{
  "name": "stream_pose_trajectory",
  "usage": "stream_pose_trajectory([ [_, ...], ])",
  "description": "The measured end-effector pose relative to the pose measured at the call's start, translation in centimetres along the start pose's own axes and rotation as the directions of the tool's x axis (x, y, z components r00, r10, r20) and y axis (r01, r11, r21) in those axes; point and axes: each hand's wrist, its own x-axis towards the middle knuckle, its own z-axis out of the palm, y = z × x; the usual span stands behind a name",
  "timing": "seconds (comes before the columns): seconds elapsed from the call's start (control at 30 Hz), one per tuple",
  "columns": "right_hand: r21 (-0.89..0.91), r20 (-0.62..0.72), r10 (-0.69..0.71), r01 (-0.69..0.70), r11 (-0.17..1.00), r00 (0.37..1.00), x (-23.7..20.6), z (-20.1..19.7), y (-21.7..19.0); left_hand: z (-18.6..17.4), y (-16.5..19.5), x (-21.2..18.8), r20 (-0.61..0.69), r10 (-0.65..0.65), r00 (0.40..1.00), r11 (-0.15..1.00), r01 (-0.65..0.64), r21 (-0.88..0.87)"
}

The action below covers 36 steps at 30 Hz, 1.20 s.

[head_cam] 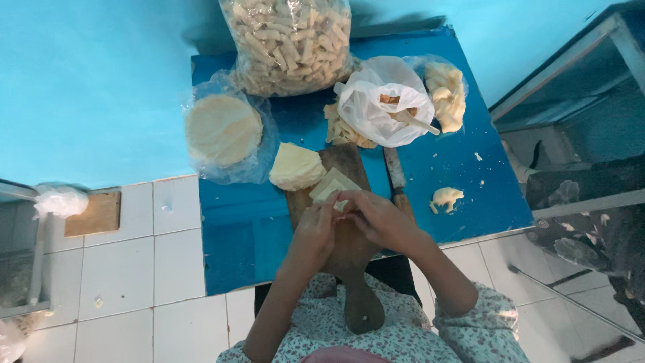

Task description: The person places thin square dough sheets in a row on a wooden board, spoons brown filling from a plastic bag onto each sheet, and folds the dough over the filling by hand, building a row of folded filled pastries on the board.

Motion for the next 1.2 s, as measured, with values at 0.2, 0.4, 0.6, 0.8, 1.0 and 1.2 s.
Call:
stream_pose_trajectory([
  [0.2, 0.076, 0.084, 0.074, -0.08, 0.994, 0.994, 1.3, -1.2, -0.2, -0.7, 0.9, 1.0, 0.021, -0.063, 0.998, 0.997, 0.064, -0.048],
  [0.4, 0.031, 0.028, 0.032, -0.033, 0.999, 0.999, 1.1, -0.6, 0.4, -0.6, 1.0, 1.8, -0.003, -0.09, 0.996, 0.996, 0.09, -0.012],
  [0.6, -0.044, -0.034, -0.108, 0.107, 0.993, 0.994, -0.4, -0.1, 1.3, 0.1, 0.1, 1.4, -0.057, -0.045, 0.997, 0.999, 0.045, 0.006],
  [0.8, -0.063, -0.037, -0.145, 0.143, 0.988, 0.989, -0.7, -0.1, 1.5, 0.5, -0.5, 0.7, -0.016, -0.074, 0.997, 0.997, 0.075, 0.015],
  [1.0, -0.037, -0.091, -0.138, 0.135, 0.99, 0.986, -0.3, 0.0, 1.3, 0.0, -0.2, 0.2, 0.005, 0.075, 0.997, 0.99, -0.075, 0.119],
  [1.2, 0.101, -0.023, 0.107, -0.104, 0.989, 0.994, -0.1, -0.1, 1.2, -0.1, -0.1, 0.9, 0.003, 0.084, 0.996, 0.99, -0.084, 0.112],
])
